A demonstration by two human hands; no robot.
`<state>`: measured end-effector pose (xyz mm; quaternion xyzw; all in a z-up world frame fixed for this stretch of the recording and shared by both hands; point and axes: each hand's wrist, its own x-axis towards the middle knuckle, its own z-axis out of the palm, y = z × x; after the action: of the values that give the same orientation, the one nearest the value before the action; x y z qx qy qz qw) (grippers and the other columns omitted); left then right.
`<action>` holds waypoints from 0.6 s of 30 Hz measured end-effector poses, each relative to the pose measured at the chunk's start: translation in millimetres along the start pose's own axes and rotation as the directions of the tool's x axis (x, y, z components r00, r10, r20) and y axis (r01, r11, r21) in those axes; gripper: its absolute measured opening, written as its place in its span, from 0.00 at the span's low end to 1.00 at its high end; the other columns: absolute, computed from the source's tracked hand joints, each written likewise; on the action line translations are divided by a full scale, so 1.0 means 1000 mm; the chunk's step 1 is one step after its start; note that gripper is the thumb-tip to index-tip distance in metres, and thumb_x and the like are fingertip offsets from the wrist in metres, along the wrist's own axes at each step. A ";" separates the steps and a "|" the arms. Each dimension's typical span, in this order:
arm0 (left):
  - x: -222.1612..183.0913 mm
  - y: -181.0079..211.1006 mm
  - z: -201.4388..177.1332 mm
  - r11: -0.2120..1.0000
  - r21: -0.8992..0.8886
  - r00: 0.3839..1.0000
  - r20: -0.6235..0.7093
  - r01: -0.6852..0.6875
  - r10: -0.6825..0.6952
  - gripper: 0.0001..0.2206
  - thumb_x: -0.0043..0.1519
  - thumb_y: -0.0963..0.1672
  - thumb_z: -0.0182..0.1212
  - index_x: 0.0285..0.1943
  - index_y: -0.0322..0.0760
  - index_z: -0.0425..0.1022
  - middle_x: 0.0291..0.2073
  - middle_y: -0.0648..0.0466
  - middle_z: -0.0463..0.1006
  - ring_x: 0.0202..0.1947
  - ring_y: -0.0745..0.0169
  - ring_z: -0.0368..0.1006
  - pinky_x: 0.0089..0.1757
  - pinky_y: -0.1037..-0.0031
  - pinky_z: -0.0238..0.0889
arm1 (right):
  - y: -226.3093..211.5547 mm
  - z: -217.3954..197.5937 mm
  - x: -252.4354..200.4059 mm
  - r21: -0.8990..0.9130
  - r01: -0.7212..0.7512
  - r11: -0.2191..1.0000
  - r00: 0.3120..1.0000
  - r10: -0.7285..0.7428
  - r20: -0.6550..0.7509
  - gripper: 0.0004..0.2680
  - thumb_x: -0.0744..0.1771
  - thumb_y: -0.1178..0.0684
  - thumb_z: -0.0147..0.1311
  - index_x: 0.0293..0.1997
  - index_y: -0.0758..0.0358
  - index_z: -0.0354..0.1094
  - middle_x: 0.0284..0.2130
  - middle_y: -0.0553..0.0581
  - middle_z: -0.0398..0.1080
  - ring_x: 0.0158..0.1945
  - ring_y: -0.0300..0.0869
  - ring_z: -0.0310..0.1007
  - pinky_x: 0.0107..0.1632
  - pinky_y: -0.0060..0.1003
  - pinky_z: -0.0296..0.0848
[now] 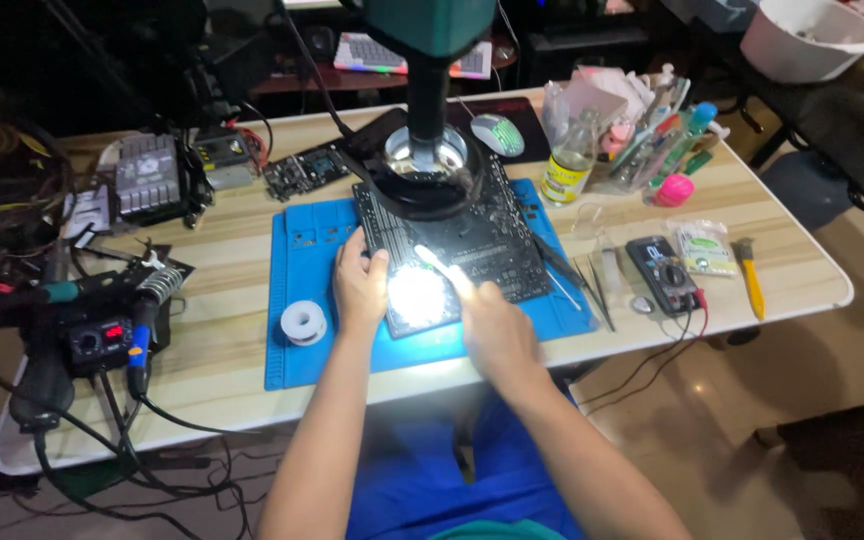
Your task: Repairing a computer motherboard using a hot air rework station and a cleaning brush under a microscope
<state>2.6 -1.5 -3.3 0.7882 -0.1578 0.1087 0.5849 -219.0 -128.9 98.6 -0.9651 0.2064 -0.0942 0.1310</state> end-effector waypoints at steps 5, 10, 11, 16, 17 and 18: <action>-0.003 -0.007 0.001 1.000 -0.008 1.000 -0.016 -0.013 0.013 0.27 0.64 0.46 0.70 0.74 0.37 0.76 0.58 0.41 0.82 0.52 0.40 0.84 0.53 0.56 0.77 | 0.024 0.036 0.000 0.012 0.207 0.978 0.875 -0.180 -0.450 0.18 0.70 0.57 0.52 0.70 0.53 0.72 0.32 0.61 0.69 0.27 0.62 0.80 0.29 0.56 0.81; -0.002 0.005 -0.001 0.999 -0.028 1.000 0.009 0.016 -0.016 0.27 0.64 0.46 0.69 0.76 0.42 0.75 0.58 0.48 0.83 0.50 0.50 0.85 0.51 0.60 0.78 | 0.021 0.023 -0.007 0.205 0.217 0.954 0.889 -0.106 -0.445 0.18 0.71 0.59 0.45 0.71 0.56 0.72 0.30 0.58 0.69 0.26 0.54 0.78 0.29 0.48 0.81; -0.002 0.005 -0.001 0.999 -0.029 1.000 0.006 0.016 -0.015 0.27 0.64 0.46 0.69 0.76 0.42 0.75 0.58 0.48 0.83 0.50 0.50 0.85 0.51 0.60 0.78 | 0.021 0.023 -0.008 0.204 0.220 0.954 0.888 -0.109 -0.446 0.18 0.71 0.59 0.45 0.71 0.56 0.72 0.30 0.58 0.69 0.26 0.54 0.78 0.29 0.48 0.81; -0.003 0.007 -0.001 0.997 -0.069 0.999 0.027 0.033 -0.032 0.27 0.65 0.45 0.69 0.76 0.39 0.74 0.58 0.46 0.83 0.46 0.49 0.86 0.48 0.61 0.78 | 0.015 0.016 -0.012 0.137 0.263 0.955 0.871 -0.173 -0.460 0.13 0.71 0.59 0.48 0.61 0.59 0.76 0.30 0.54 0.68 0.21 0.48 0.74 0.26 0.41 0.78; -0.002 0.008 -0.003 0.997 -0.068 0.999 0.027 0.033 -0.031 0.27 0.65 0.45 0.69 0.76 0.39 0.74 0.58 0.46 0.83 0.46 0.49 0.86 0.48 0.61 0.78 | 0.015 0.017 -0.012 0.138 0.263 0.955 0.870 -0.174 -0.461 0.13 0.71 0.59 0.48 0.61 0.59 0.76 0.30 0.54 0.68 0.21 0.48 0.74 0.26 0.41 0.78; -0.002 0.008 -0.005 0.998 -0.058 0.999 0.029 0.037 -0.035 0.27 0.65 0.45 0.68 0.76 0.39 0.74 0.58 0.45 0.82 0.47 0.49 0.86 0.48 0.61 0.78 | 0.016 0.018 -0.011 0.135 0.266 0.955 0.868 -0.176 -0.464 0.12 0.72 0.59 0.48 0.61 0.59 0.76 0.29 0.55 0.68 0.21 0.49 0.74 0.26 0.42 0.78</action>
<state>-2.0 1.3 5.0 0.7749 -0.1549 0.0826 0.6072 -230.6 -134.0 75.4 -0.9173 0.1084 -0.3471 0.1622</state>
